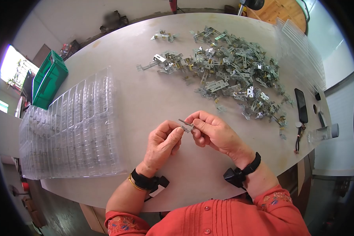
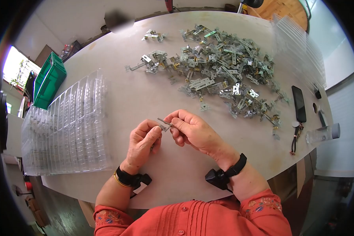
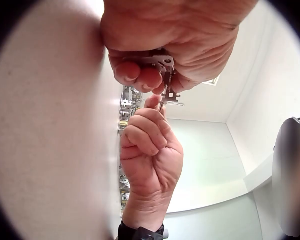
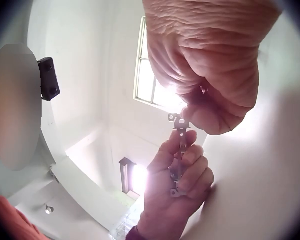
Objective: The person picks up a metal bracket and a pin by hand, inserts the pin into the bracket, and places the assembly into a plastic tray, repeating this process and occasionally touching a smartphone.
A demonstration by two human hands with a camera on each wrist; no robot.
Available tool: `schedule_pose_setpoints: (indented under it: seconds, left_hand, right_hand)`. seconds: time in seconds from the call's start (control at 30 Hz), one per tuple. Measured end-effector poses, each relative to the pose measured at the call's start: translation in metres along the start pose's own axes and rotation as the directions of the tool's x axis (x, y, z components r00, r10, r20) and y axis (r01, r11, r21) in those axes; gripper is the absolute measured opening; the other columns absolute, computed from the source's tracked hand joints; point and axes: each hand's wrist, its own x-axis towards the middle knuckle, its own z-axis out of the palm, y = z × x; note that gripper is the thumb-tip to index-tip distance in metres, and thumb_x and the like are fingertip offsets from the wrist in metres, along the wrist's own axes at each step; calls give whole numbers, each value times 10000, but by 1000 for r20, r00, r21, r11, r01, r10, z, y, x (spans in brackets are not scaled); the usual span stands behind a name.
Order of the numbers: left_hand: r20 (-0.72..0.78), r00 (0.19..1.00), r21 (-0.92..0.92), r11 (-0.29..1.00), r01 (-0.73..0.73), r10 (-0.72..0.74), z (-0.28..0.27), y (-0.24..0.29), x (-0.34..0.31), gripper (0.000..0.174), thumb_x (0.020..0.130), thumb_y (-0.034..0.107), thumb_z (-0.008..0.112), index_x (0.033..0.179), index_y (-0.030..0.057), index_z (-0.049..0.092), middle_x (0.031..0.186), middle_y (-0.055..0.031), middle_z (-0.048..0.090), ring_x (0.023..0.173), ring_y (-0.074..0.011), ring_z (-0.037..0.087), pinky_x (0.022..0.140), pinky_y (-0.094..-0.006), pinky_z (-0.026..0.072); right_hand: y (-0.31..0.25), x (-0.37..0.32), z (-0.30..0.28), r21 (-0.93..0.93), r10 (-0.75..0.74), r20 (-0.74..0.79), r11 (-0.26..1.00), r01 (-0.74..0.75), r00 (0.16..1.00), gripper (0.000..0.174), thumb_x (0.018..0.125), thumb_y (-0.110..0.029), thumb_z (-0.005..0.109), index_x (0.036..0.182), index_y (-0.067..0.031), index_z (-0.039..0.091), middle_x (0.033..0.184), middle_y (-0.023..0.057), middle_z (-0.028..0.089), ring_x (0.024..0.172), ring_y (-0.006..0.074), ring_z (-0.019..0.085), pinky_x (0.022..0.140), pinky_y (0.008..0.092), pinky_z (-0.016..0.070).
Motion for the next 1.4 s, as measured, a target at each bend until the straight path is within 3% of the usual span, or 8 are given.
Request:
schedule_pose_setpoints:
  seconds: [0.17, 0.37, 0.53, 0.63, 0.8, 1.03, 1.23, 1.4]
  left_hand:
    - [-10, 1000, -15, 1000, 10, -10, 2, 1, 0, 184, 1021, 207, 611, 992, 26, 630, 694, 32, 549, 547, -34, 473, 484, -197, 368]
    - [43, 999, 85, 996, 2, -6, 0, 2, -1, 218, 1004, 244, 641, 983, 27, 630, 703, 29, 559, 566, -34, 483, 495, -200, 375]
    - [103, 995, 151, 989, -6, -10, 1, 2, -2, 237, 998, 267, 653, 975, 32, 629, 716, 26, 568, 578, -31, 485, 499, -200, 370]
    - [146, 989, 171, 985, 5, -30, 2, 5, -2, 198, 1009, 232, 629, 988, 34, 630, 721, 25, 553, 569, -42, 493, 496, -198, 376]
    - [19, 995, -141, 985, 100, -98, 0, 3, 0, 209, 1025, 244, 584, 980, 43, 619, 751, -8, 562, 549, -74, 507, 475, -207, 382]
    - [6, 992, -174, 977, 127, -128, -1, 6, 2, 213, 1027, 252, 576, 1000, 45, 619, 745, -21, 572, 525, -87, 494, 459, -220, 382]
    - [86, 982, -204, 962, 181, -167, -6, 7, 3, 381, 1057, 375, 464, 1042, 26, 617, 774, -71, 621, 547, -154, 586, 485, -263, 459]
    - [193, 963, -444, 858, 257, -188, -6, 0, 7, 555, 1059, 466, 351, 1251, -1, 582, 939, -182, 698, 704, -279, 707, 667, -357, 570]
  right_hand:
    - [-2, -1, -1, 36, 29, 24, 999, -30, 999, 233, 1073, -229, 489, 1142, -30, 589, 758, -6, 559, 619, 77, 521, 544, 224, 432]
    - [-3, -1, -4, -233, 18, 0, 972, -18, 1000, 227, 1039, -282, 568, 1027, -59, 609, 765, -6, 592, 644, 78, 555, 561, 227, 450]
    - [1, -1, -2, -452, -157, -62, 885, 112, 986, 184, 1033, -255, 580, 1004, -74, 599, 815, -11, 618, 720, 63, 573, 618, 223, 472]
    - [2, 0, -2, -368, -241, -132, 913, 178, 962, 167, 1033, -236, 581, 997, -75, 601, 882, -10, 638, 752, 57, 569, 639, 219, 474]
    - [-8, -6, 1, -348, -385, -56, 872, 343, 921, 124, 1030, -191, 585, 993, -73, 597, 1029, 14, 637, 766, 57, 568, 657, 210, 476]
    - [1, -4, 1, -357, -403, 177, 824, 440, 898, 51, 1015, -95, 591, 1023, -45, 596, 1078, 22, 612, 799, 65, 571, 708, 224, 503]
    - [0, -6, 6, -324, -418, 117, 841, 432, 901, 78, 1018, -113, 597, 1028, -35, 601, 1000, 10, 614, 815, 74, 594, 730, 235, 529]
    - [2, -2, 1, -242, -418, 22, 879, 411, 908, 110, 1028, -139, 588, 1036, -31, 607, 946, 14, 634, 824, 83, 614, 732, 249, 546]
